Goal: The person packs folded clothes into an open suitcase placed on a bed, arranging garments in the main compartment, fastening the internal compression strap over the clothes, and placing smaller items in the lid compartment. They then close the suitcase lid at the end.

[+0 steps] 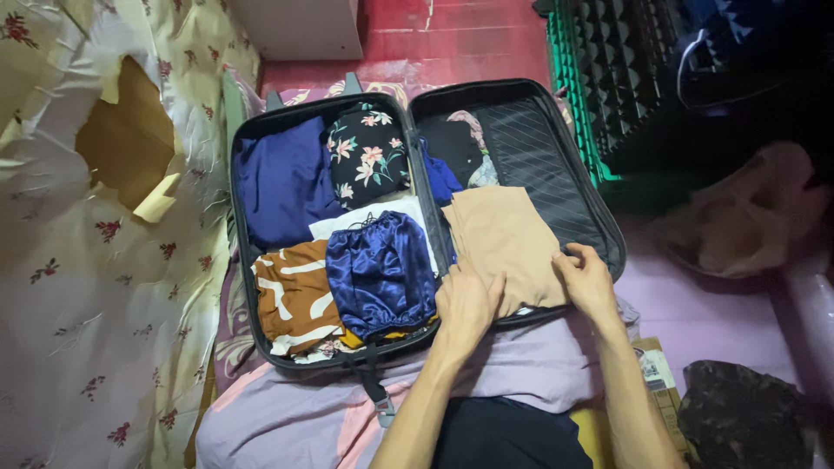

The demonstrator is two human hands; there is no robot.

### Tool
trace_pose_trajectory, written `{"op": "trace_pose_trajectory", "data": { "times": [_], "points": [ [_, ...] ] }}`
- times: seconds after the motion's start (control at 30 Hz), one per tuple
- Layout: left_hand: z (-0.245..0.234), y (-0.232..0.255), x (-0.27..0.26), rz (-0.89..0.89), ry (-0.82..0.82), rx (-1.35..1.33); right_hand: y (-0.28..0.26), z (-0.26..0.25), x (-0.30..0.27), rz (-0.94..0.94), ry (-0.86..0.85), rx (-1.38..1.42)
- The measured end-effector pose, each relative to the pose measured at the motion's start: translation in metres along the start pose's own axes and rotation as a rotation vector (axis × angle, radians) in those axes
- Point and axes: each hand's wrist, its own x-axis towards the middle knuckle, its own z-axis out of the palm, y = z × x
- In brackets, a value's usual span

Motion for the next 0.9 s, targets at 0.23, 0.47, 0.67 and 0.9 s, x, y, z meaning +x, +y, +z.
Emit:
{"op": "trace_pose_trajectory", "data": {
  "times": [0.23, 0.47, 0.67, 0.9],
  "points": [
    [0.011, -0.008, 0.036, -0.183, -0.134, -0.317, 0.006, 0.001, -0.004, -0.071, 0.025, 0.086],
    [0.036, 0.007, 0.05, -0.207, -0.046, -0.566, 0.011, 0.001, -0.002, -0.05, -0.003, 0.184],
    [0.029, 0.021, 0.038, -0.055, -0.032, -1.031, 0.024, -0.002, 0.006, -0.065, -0.032, 0.254],
    [-0.009, 0.035, 0.019, 0.104, -0.1, -1.387, 0.017, -0.007, 0.001, -0.176, 0.06, 0.231]
  ]
}}
